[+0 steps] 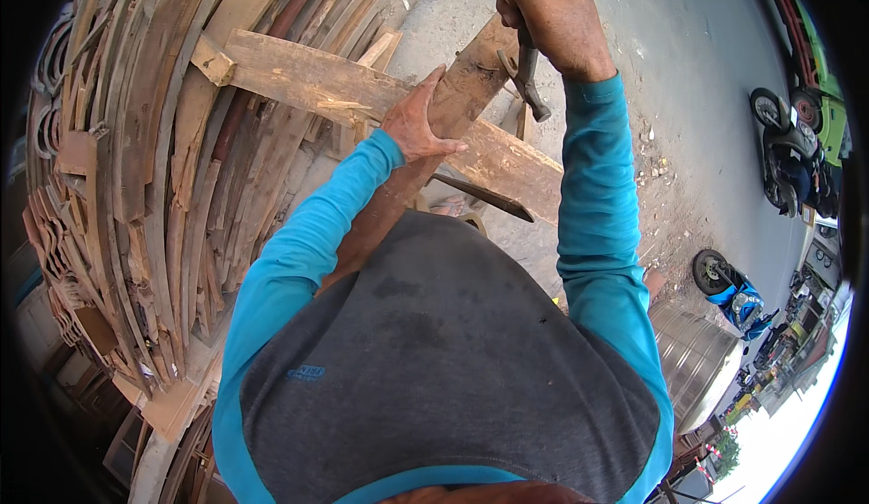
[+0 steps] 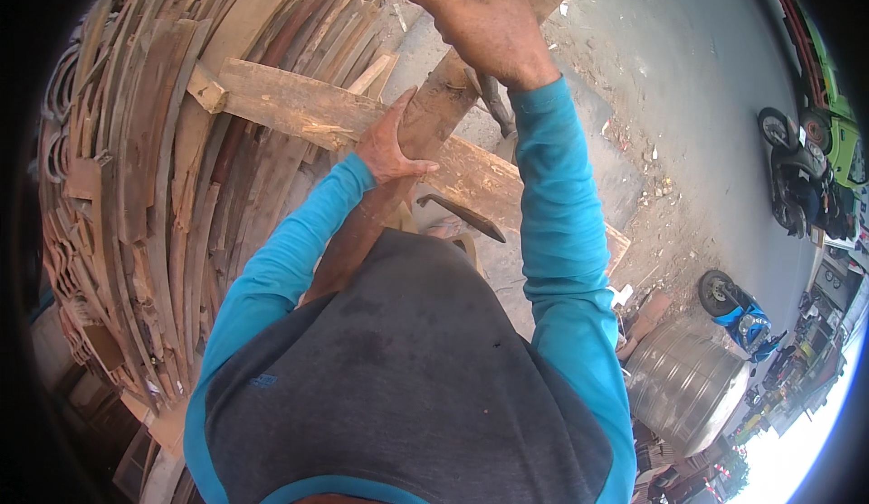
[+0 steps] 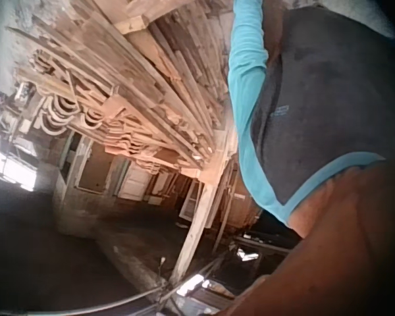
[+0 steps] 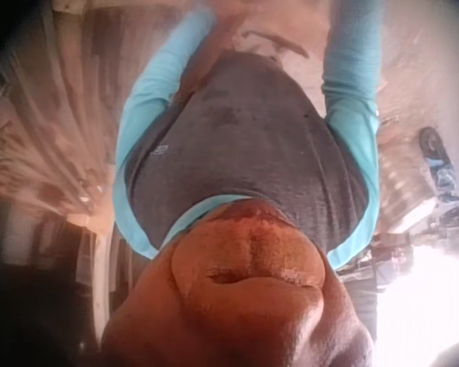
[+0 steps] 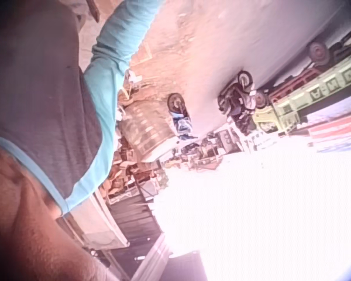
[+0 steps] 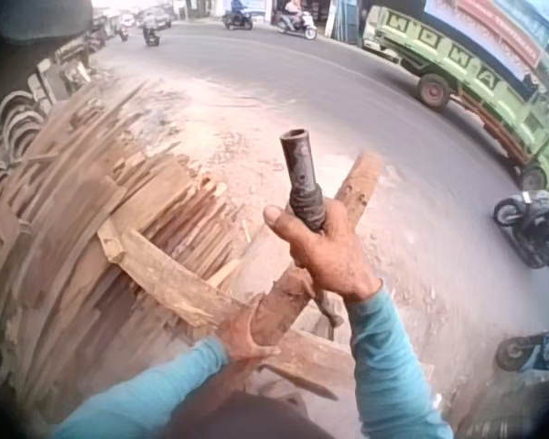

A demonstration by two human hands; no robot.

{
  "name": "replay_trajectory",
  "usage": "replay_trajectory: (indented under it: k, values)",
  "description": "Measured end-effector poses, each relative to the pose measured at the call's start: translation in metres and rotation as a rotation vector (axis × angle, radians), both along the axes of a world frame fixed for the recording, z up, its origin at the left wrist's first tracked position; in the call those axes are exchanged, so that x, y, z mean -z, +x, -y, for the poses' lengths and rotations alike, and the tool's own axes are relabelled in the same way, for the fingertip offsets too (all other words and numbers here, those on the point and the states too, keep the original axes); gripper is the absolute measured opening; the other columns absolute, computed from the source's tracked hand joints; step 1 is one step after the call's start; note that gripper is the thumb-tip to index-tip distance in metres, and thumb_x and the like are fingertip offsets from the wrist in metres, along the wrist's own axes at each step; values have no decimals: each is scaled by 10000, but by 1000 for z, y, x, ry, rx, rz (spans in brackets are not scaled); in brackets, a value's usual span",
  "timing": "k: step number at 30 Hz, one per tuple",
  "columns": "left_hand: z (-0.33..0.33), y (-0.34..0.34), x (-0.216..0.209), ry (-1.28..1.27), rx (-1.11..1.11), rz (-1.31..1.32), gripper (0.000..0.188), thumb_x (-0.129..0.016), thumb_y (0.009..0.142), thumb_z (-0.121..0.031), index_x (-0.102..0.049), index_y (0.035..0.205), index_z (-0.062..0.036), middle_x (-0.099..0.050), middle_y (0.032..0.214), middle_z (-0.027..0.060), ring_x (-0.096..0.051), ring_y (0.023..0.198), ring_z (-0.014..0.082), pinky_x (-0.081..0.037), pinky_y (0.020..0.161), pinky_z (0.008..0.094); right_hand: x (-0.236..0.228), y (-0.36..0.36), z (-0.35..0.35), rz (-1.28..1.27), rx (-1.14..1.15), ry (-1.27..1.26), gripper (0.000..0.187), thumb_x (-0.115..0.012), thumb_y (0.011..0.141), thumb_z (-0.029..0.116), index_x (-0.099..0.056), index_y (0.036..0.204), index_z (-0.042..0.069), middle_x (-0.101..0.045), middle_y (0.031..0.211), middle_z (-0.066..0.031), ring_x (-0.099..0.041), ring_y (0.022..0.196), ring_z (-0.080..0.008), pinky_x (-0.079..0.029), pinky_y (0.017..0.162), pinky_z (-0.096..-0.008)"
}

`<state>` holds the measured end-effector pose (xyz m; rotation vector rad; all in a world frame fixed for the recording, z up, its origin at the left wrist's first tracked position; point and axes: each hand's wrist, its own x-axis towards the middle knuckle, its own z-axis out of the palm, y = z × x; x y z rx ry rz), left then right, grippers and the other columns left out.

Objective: The person removes nails from a wooden plank using a hammer and a metal rod, then picks up the loosened nails by hand.

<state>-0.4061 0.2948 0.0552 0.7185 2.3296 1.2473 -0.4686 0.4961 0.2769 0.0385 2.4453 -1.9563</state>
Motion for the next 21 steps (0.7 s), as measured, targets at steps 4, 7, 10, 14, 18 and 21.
replay_trajectory:
  k: [4, 7, 10, 14, 18, 21]
  values:
    - [3, -3, -2, 4, 3, 3, 1273, -913, 604, -462, -186, 1561, -43, -366, 1521, 275, -405, 1397, 409, -350, 1173, 440, 2, -2, -7, 53, -83, -40, 351, -702, 935, 340, -546, 748, 87, -475, 566, 19, -437, 477, -87, -361, 454, -267]
    - [1, -2, -3, 1, 1, 43, 1256, -922, 606, -435, -202, 1556, -39, -349, 1542, 249, -376, 1424, 382, -323, 1192, 427, 4, -3, -2, 79, -100, -32, 342, -702, 939, 327, -539, 749, 93, -473, 564, 19, -429, 468, -83, -353, 446, -267]
    - [3, -2, -3, 16, 2, 45, 1245, -920, 609, -437, -211, 1553, -38, -353, 1538, 249, -374, 1424, 381, -321, 1193, 429, 3, -4, -2, 100, -132, -93, 329, -701, 941, 308, -536, 754, 94, -465, 561, 22, -419, 465, -81, -342, 441, -266]
    - [3, -3, -2, 31, 0, 40, 1246, -918, 609, -444, -212, 1551, -37, -372, 1520, 260, -384, 1415, 390, -325, 1190, 432, -1, -1, -3, 111, -151, -15, 326, -701, 942, 288, -514, 756, 98, -450, 555, 27, -409, 449, -82, -325, 428, -261]
    - [5, -1, 2, 45, -2, 19, 1245, -918, 607, -449, -215, 1549, -37, -390, 1500, 272, -399, 1402, 399, -341, 1180, 437, 5, -2, 1, 173, -200, -272, 307, -697, 941, 255, -500, 761, 105, -407, 541, 45, -355, 412, -69, -280, 396, -259]
    - [5, -3, 1, 72, 6, -2, 1238, -918, 611, -445, -219, 1547, -36, -389, 1500, 275, -410, 1393, 404, -356, 1168, 442, 3, -3, 4, 136, -120, -247, 307, -696, 943, 252, -497, 758, 110, -394, 534, 47, -345, 402, -68, -270, 392, -255]
